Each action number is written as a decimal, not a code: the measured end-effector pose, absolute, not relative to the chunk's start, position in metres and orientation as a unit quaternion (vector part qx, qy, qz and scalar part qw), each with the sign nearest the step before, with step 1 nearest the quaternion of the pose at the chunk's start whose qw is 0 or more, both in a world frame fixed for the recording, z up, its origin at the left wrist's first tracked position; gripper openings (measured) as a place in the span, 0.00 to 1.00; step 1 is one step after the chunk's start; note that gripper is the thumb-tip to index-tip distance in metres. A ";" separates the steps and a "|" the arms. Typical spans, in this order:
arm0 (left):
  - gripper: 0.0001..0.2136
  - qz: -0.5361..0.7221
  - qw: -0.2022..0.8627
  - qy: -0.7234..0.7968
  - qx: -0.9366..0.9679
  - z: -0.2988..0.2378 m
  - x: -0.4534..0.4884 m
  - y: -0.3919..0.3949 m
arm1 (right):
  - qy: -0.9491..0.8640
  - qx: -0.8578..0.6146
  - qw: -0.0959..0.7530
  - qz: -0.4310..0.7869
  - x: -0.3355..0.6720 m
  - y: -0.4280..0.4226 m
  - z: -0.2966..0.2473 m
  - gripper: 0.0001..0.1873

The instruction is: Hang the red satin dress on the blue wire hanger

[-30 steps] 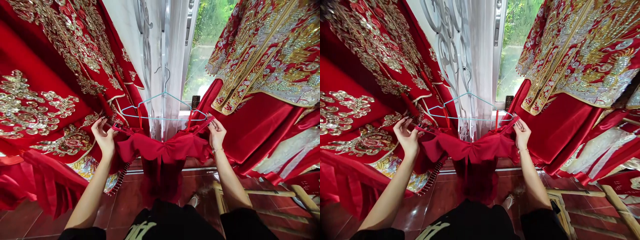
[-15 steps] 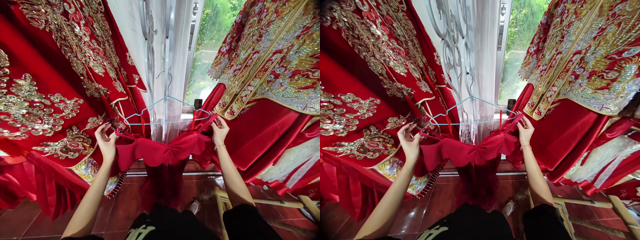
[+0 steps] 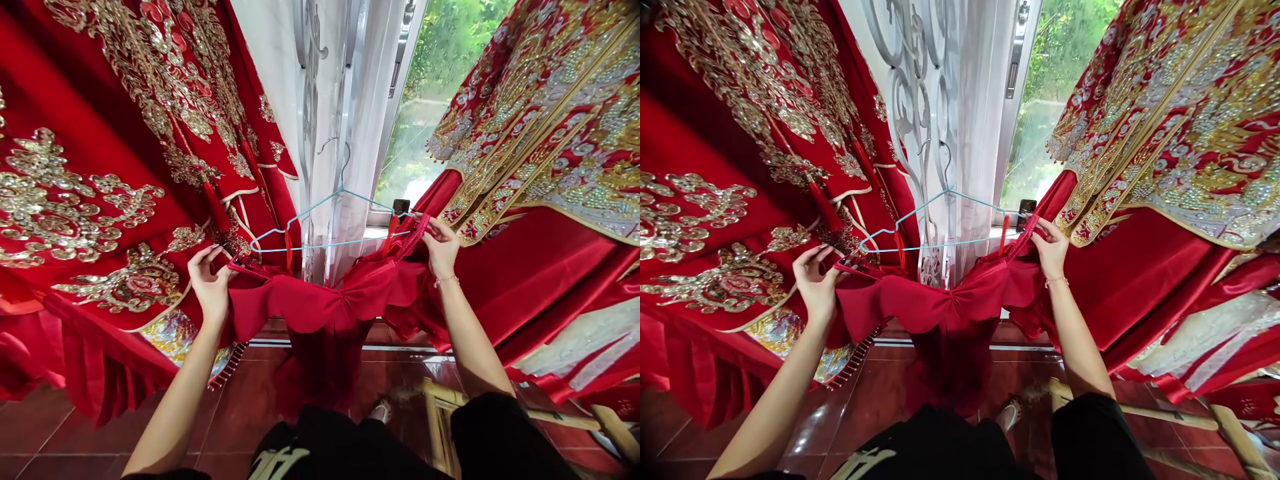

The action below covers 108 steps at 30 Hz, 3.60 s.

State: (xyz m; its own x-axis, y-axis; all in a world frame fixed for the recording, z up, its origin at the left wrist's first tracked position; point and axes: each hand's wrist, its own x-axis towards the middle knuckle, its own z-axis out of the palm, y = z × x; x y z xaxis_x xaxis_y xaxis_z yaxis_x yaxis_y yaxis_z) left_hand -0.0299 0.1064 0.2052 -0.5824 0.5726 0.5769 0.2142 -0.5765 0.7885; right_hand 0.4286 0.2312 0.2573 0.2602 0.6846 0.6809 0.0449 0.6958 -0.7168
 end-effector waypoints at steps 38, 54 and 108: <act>0.25 0.766 0.128 0.423 0.467 0.242 -0.030 0.138 | -0.773 -0.397 0.454 0.195 0.432 0.220 0.297 0.23; 0.28 0.596 0.147 0.362 0.702 0.310 -0.016 0.193 | -0.762 -0.391 0.438 0.273 0.423 0.214 0.304 0.34; 0.15 0.276 0.191 0.505 0.795 0.277 -0.055 0.069 | -0.802 -0.351 0.483 -0.028 0.295 0.246 0.298 0.22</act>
State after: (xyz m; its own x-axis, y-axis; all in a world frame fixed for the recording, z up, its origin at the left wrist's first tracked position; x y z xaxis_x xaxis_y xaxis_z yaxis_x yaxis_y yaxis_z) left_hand -0.0550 0.0690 0.2767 0.3371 0.9086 0.2464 0.6974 -0.4168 0.5830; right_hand 0.2949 0.2459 0.2978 -0.2874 0.5351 0.7944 0.5898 0.7523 -0.2935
